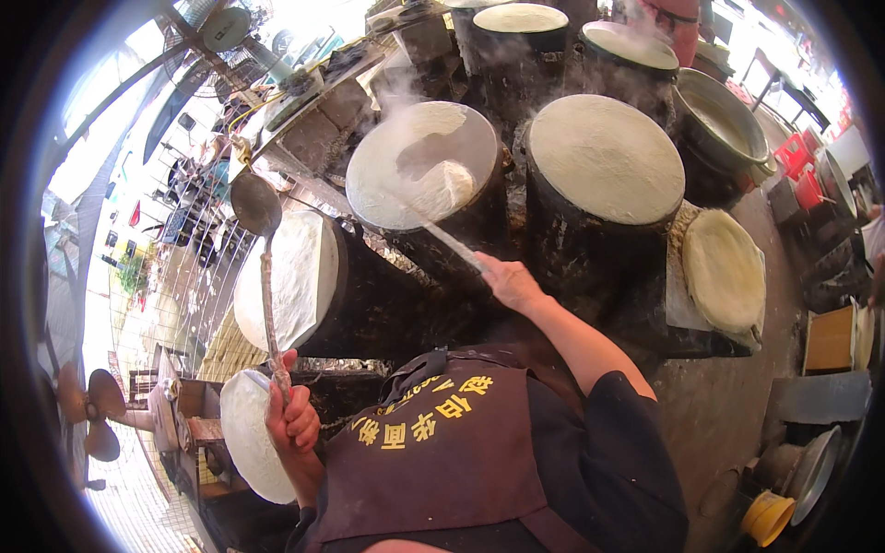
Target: The person ladles batter from a large metal bowl onto several hot round griddles, spreads it into thin circular crepes using a wooden spreader, and removes the cooked crepes with a metal spatula. The person stacks the finished crepes on a nearby tray.
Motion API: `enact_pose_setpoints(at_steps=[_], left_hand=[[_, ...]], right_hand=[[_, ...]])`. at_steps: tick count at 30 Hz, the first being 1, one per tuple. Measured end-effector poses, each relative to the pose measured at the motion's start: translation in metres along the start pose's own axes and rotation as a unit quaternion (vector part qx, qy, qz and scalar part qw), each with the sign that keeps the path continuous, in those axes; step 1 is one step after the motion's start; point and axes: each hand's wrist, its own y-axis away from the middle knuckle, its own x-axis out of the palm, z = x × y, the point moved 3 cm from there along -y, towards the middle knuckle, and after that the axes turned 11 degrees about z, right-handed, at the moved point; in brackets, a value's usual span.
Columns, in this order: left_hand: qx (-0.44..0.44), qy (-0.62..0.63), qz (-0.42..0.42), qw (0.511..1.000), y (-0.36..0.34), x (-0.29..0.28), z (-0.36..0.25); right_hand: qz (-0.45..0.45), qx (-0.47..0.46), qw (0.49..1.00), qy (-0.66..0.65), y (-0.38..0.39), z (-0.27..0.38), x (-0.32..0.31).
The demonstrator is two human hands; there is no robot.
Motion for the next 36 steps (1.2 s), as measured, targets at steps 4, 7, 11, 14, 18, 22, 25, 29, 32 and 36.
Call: enact_pose_setpoints(at_steps=[4, 7, 11, 14, 18, 22, 25, 29, 32, 36], left_hand=[[-0.020, 0.002, -0.017, 1.000, 0.005, -0.003, 0.004], [-0.007, 0.000, -0.032, 0.999, 0.003, 0.005, 0.009], [0.017, 0.019, -0.055, 0.998, 0.000, 0.020, 0.016], [0.019, 0.035, -0.069, 0.997, -0.007, 0.028, 0.023], [0.028, 0.053, -0.079, 0.995, -0.018, 0.036, 0.036], [0.023, 0.070, -0.079, 0.994, -0.042, 0.051, 0.044], [0.015, 0.052, -0.085, 0.995, -0.056, 0.061, 0.051], [0.004, 0.041, -0.079, 0.996, -0.063, 0.062, 0.053], [0.010, 0.059, -0.071, 0.996, -0.075, 0.065, 0.056], [-0.008, 0.037, -0.079, 0.996, -0.097, 0.075, 0.055]], right_hand=[[-0.049, 0.054, 0.997, -0.021, 0.005, -0.014, -0.043], [-0.041, 0.091, 0.995, -0.024, -0.015, -0.021, -0.075], [-0.020, 0.181, 0.977, -0.106, -0.041, -0.006, -0.103], [-0.090, -0.032, 0.995, -0.019, -0.042, -0.036, -0.075], [0.042, -0.023, 0.997, 0.068, -0.028, -0.044, -0.078], [-0.044, -0.021, 0.997, 0.059, -0.075, -0.068, -0.114], [-0.045, 0.036, 0.997, 0.059, -0.102, -0.064, -0.121], [0.001, -0.008, 0.997, 0.074, -0.080, -0.061, -0.107], [-0.009, -0.007, 0.996, 0.094, -0.082, -0.066, -0.112], [-0.073, 0.028, 0.993, 0.091, -0.161, -0.078, -0.122]])
